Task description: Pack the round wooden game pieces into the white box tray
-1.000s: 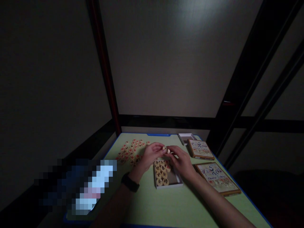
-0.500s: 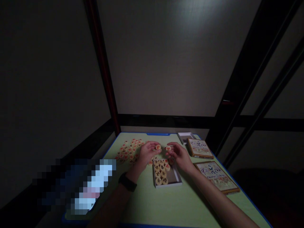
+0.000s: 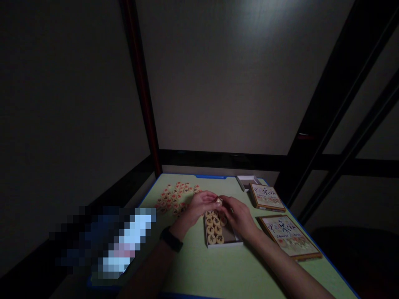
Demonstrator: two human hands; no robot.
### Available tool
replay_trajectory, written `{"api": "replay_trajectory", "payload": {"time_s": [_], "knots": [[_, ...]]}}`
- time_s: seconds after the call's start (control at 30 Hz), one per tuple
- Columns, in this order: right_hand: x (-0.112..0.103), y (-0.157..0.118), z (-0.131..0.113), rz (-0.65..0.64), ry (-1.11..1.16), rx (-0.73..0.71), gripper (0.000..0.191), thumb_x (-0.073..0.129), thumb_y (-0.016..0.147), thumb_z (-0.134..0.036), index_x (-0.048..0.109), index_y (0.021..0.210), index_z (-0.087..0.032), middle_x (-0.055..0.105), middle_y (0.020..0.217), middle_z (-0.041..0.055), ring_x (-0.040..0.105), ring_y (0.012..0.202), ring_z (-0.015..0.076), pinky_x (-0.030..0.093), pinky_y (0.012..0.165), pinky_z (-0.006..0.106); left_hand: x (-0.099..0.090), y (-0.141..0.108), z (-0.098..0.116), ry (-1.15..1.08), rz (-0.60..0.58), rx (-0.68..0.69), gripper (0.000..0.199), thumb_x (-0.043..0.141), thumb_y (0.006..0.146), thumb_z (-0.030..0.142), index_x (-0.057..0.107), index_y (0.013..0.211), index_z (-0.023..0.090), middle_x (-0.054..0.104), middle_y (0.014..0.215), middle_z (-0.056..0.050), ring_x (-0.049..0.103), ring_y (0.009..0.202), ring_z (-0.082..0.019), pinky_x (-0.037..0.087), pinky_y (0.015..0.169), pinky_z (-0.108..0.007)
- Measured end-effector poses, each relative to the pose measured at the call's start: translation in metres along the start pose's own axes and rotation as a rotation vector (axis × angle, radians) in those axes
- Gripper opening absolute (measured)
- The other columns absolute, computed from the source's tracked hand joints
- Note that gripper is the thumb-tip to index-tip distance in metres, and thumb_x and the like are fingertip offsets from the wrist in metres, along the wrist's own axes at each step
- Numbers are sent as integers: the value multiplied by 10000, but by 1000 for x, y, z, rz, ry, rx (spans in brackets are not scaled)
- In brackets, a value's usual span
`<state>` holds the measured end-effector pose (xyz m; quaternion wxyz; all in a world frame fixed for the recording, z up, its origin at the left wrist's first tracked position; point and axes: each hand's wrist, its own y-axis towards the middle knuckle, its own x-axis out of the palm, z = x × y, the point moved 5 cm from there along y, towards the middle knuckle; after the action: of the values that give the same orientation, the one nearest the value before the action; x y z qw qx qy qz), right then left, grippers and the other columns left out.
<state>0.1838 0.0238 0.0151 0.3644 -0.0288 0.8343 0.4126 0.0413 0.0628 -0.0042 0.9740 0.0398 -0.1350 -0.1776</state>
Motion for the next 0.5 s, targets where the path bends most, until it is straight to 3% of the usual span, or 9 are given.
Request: {"api": "replay_trajectory", "payload": {"time_s": [0.2,0.27,0.37,0.43,0.5], "knots": [[0,0,-6,5,-42,-106,294,488,975,-277,569,1245,-196,725,989,101,692,853,209,579,751,334,-11,1,19,217,43,7,385,864,582,266,681,886,118,724,821,-74,682,766,-179,545,746,-309],[-2,1,-9,31,-73,-133,293,474,978,-257,561,1249,-190,726,950,98,691,812,205,581,721,328,-23,-6,32,460,108,50,330,796,655,239,696,950,127,733,860,-81,687,785,-188,546,748,-313],[-4,2,-13,45,-119,-168,270,457,978,-230,571,1218,-188,722,920,95,685,783,202,575,696,320,-36,-26,46,1042,122,140,210,722,716,218,730,919,167,745,885,-74,679,835,-213,517,834,-355],[-5,1,-14,37,-143,-180,246,449,970,-206,597,1164,-181,717,904,96,680,774,204,568,687,319,-42,-40,44,1334,76,146,165,684,744,218,735,898,189,745,923,-69,666,903,-234,493,878,-371],[-4,1,-14,12,-151,-180,225,447,952,-173,627,1085,-174,712,879,95,674,762,204,560,680,317,-47,-49,36,1466,24,117,172,648,768,205,731,919,202,740,960,-63,654,944,-237,479,885,-361]]}}
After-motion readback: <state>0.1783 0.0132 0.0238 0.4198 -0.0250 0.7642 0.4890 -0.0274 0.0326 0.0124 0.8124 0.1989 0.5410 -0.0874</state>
